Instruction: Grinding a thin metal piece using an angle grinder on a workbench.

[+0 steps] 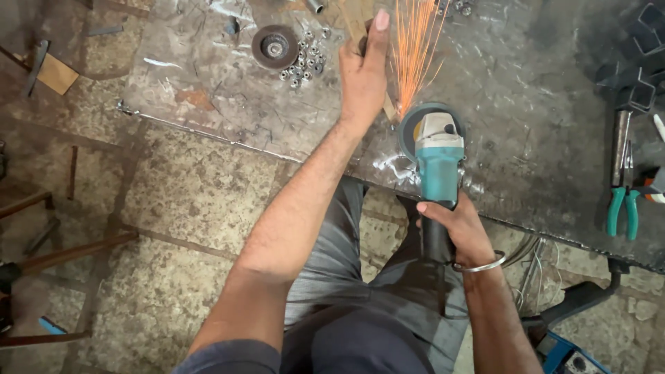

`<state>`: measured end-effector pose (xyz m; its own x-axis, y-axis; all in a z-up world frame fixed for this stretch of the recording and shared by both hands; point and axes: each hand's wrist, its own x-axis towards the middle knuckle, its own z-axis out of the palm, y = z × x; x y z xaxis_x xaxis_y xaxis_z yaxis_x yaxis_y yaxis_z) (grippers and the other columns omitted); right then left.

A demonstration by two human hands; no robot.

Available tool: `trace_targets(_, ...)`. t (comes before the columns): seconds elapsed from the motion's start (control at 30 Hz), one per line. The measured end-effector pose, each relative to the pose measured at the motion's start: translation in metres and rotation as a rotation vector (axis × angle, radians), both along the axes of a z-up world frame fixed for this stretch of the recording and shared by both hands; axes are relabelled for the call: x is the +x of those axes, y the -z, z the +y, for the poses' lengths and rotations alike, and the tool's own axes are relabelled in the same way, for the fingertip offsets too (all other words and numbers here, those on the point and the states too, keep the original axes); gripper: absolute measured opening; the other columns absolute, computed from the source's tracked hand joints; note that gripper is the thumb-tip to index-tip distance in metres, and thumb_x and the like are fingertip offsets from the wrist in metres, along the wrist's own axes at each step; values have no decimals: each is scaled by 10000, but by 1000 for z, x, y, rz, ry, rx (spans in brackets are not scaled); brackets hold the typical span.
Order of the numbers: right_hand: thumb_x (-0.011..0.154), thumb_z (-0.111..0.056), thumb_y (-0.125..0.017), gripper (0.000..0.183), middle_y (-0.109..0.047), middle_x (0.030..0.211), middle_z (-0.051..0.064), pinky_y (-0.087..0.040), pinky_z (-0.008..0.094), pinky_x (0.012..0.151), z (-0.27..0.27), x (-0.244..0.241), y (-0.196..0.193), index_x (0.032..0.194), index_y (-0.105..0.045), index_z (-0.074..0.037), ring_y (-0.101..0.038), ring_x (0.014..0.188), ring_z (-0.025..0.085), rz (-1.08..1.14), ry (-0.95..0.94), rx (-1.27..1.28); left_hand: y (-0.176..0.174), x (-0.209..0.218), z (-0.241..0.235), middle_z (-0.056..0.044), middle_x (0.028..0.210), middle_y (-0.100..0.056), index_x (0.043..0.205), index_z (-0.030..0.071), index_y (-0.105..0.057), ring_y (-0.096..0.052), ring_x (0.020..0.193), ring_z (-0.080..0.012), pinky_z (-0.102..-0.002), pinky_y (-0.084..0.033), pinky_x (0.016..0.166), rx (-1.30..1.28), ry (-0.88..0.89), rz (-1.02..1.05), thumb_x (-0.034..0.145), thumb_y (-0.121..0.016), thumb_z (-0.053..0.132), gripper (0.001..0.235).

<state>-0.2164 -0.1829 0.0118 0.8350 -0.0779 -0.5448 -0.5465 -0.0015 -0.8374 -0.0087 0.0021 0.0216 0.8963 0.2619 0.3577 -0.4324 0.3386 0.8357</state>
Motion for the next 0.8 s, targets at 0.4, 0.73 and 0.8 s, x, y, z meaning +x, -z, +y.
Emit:
trace_targets(0.4,777,-140,-769,372,-644,809,69,-548,353,531,2,5,1,1076,-580,-23,-667,621,190,49,55,19,22,7,1,88,642,-402,864,31,-635,-353,614,-49,-288,-285,527,48,-12,169,1071,-558,409,438)
trace_targets(0.73,784,-115,-780,397,-647,828,59,-535,328,560,9,-3,2,1108,-575,-10,-655,634,175,-35,25,-21,30,11,-1,99,683,-377,807,69,-556,-338,636,-51,-290,-256,554,-10,-13,120,1099,-566,396,438)
trace_targets(0.8,787,-115,-777,388,-647,827,59,-537,330,560,6,-5,3,1102,-580,-4,-656,634,176,-19,18,-32,33,12,-1,101,658,-361,782,76,-544,-329,612,-49,-284,-244,539,13,-28,147,1091,-570,394,445)
